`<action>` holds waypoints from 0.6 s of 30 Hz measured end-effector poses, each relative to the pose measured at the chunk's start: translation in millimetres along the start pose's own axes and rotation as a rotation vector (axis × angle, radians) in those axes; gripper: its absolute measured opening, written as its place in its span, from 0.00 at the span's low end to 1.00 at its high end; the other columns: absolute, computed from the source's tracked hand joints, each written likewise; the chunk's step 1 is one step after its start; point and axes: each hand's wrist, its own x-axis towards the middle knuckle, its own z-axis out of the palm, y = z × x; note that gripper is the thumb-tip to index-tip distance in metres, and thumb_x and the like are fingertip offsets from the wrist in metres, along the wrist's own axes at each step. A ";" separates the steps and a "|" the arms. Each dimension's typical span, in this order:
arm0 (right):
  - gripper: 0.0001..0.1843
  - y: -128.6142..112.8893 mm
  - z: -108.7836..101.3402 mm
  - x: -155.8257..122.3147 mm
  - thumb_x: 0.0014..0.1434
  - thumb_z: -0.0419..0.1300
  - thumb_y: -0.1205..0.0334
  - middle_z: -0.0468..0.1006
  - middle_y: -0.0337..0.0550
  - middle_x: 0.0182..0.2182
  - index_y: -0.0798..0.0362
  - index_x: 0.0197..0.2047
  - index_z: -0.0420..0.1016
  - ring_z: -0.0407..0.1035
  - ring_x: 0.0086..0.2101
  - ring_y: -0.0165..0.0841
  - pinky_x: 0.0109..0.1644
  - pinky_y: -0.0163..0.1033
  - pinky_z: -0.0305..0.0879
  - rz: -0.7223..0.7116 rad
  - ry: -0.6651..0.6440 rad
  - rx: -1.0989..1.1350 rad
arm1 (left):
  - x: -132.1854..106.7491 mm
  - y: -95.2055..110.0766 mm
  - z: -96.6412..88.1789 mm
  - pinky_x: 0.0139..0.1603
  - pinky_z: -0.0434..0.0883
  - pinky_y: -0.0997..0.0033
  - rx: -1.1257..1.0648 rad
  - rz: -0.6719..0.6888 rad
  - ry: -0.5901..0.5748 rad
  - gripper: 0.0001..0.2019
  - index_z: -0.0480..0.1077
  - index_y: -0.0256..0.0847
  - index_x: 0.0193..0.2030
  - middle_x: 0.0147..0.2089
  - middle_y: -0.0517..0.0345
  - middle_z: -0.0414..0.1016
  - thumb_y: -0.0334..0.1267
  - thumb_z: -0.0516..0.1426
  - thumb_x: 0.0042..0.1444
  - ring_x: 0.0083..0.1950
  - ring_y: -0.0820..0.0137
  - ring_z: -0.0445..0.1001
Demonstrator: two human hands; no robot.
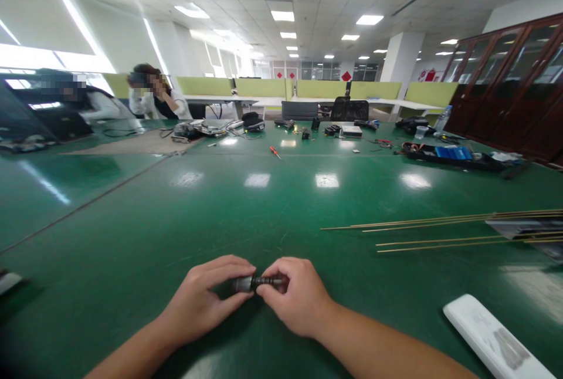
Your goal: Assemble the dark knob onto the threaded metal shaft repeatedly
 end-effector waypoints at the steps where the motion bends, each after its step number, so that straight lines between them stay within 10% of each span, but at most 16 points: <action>1: 0.02 0.3 0.1 -0.1 0.55 0.67 0.65 0.79 0.38 0.27 0.53 0.32 0.81 0.70 0.27 0.30 0.31 0.33 0.61 0.000 -0.001 0.003 | -0.2 -0.2 0.0 0.47 0.78 0.72 -0.001 -0.002 -0.002 0.12 0.79 0.44 0.46 0.44 0.55 0.82 0.31 0.64 0.55 0.44 0.68 0.81; 18: 0.01 -0.8 0.8 -1.9 0.55 0.67 0.65 0.76 0.37 0.25 0.53 0.32 0.80 0.69 0.27 0.30 0.30 0.32 0.60 0.003 0.006 0.001 | -0.9 0.5 -0.7 0.46 0.79 0.71 0.003 0.007 0.002 0.12 0.79 0.44 0.46 0.43 0.53 0.82 0.30 0.64 0.55 0.43 0.67 0.82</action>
